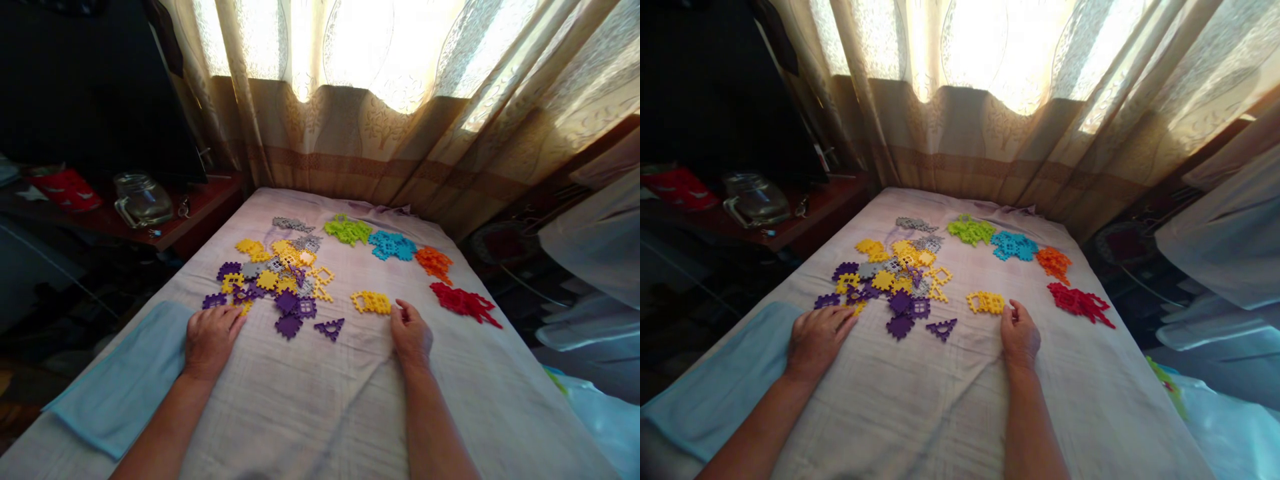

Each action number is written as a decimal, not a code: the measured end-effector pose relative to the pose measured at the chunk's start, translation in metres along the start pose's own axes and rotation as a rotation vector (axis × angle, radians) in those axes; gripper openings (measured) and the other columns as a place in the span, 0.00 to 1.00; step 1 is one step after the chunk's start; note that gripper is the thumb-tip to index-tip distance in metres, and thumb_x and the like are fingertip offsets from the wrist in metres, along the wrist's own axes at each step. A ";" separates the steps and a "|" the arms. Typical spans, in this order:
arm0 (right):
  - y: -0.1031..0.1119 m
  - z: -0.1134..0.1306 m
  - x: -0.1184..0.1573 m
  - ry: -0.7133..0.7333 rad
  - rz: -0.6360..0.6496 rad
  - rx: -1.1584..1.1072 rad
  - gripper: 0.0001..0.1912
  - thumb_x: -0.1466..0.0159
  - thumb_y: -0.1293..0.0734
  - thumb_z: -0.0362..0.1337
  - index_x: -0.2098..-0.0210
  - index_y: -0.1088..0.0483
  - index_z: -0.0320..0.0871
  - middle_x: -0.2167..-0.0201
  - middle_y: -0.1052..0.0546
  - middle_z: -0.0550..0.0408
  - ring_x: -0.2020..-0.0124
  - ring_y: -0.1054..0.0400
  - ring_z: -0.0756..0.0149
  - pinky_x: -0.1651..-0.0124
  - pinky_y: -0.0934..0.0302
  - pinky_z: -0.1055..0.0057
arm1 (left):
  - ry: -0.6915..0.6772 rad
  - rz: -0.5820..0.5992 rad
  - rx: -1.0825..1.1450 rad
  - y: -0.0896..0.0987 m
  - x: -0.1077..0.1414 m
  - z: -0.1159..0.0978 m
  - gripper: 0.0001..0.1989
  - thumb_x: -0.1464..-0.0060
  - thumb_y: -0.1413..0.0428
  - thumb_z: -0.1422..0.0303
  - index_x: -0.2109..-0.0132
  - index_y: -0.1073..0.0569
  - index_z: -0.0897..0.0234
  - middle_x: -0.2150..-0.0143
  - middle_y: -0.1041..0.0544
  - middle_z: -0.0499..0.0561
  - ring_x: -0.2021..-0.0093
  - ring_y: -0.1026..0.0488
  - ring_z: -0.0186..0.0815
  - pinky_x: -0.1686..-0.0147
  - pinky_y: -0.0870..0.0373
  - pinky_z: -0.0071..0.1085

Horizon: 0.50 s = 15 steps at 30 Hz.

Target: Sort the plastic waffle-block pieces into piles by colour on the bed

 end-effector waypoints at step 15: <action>-0.003 -0.002 0.000 0.021 0.009 -0.043 0.27 0.42 0.42 0.52 0.60 0.21 0.41 0.65 0.19 0.46 0.71 0.29 0.61 0.66 0.37 0.66 | 0.022 -0.001 0.031 -0.003 0.000 0.001 0.11 0.40 0.49 0.62 0.64 0.26 0.60 0.60 0.21 0.55 0.58 0.26 0.44 0.57 0.34 0.39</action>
Point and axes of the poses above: each hand's wrist, its own x-axis away from the middle knuckle, its own y-axis out of the back of the hand, z = x × y, the point moved 4 cm from there along -x, towards the middle knuckle
